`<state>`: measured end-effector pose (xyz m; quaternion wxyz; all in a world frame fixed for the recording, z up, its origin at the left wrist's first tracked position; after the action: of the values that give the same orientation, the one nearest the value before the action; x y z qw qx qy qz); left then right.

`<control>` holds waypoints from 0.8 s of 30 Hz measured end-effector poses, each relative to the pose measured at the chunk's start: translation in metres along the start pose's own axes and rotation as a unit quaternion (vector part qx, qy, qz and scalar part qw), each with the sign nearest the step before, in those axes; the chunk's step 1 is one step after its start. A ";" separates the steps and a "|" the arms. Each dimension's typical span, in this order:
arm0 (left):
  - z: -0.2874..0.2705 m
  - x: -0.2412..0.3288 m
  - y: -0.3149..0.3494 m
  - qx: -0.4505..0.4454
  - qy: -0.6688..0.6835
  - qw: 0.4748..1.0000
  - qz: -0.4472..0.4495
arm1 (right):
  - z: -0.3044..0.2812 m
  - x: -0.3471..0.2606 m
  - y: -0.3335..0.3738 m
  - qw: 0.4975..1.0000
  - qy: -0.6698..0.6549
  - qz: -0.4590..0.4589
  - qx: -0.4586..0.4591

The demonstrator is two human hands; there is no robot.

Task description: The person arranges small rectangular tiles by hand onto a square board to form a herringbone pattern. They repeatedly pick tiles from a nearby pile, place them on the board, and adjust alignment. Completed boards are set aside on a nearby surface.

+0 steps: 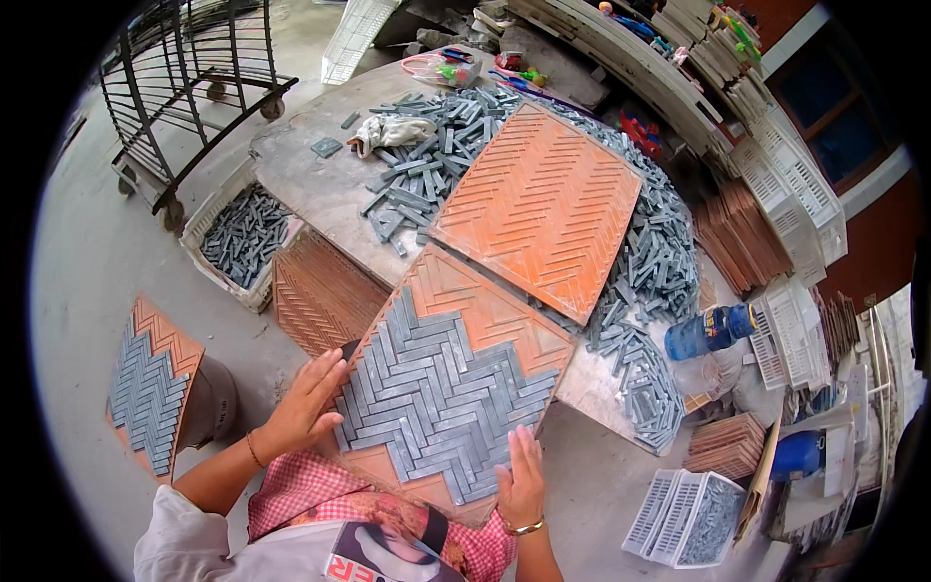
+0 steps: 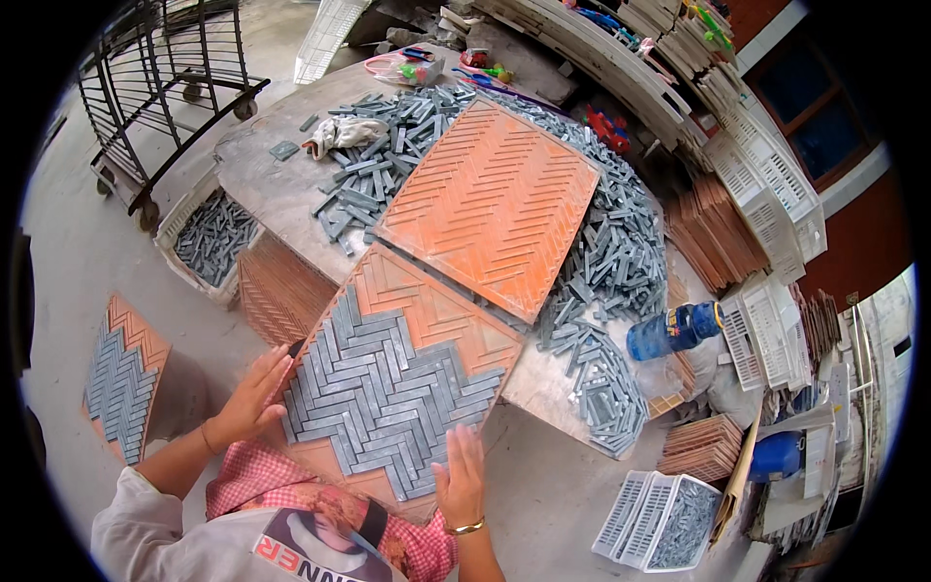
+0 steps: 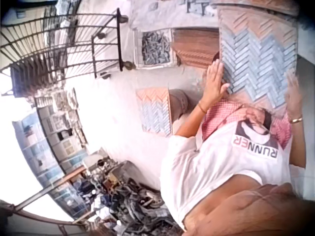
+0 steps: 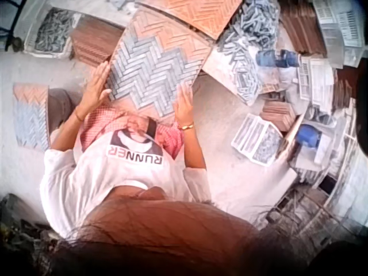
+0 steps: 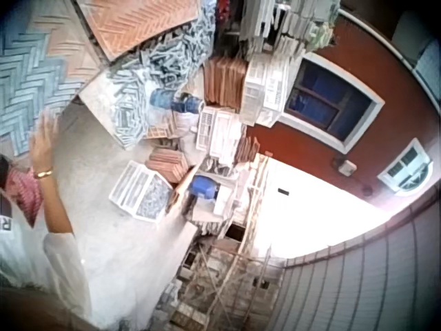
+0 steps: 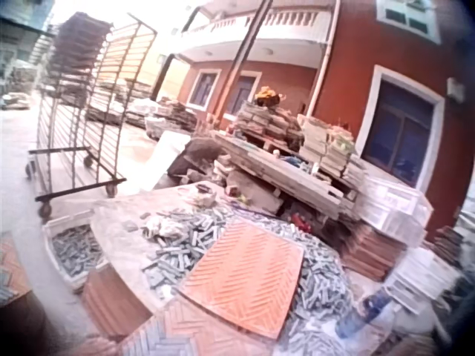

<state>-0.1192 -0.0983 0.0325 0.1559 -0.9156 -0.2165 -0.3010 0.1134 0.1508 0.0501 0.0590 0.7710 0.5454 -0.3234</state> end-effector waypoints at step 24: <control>0.026 0.026 0.017 -0.087 -0.220 0.968 0.086 | 0.073 -0.068 0.007 0.977 0.113 -0.128 -0.127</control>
<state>-0.0788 -0.0942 0.0257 0.0497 -0.9844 -0.1394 -0.0948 0.0746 0.0610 0.0291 0.0525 0.7129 0.6790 -0.1671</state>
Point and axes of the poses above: each hand's wrist, its own y-axis away from the middle knuckle, its own z-axis out of the palm, x = y × z, the point moved 3 cm from there along -y, towards the middle knuckle, and after that the axes turned 2 degrees about -y, right-handed, at the moved point
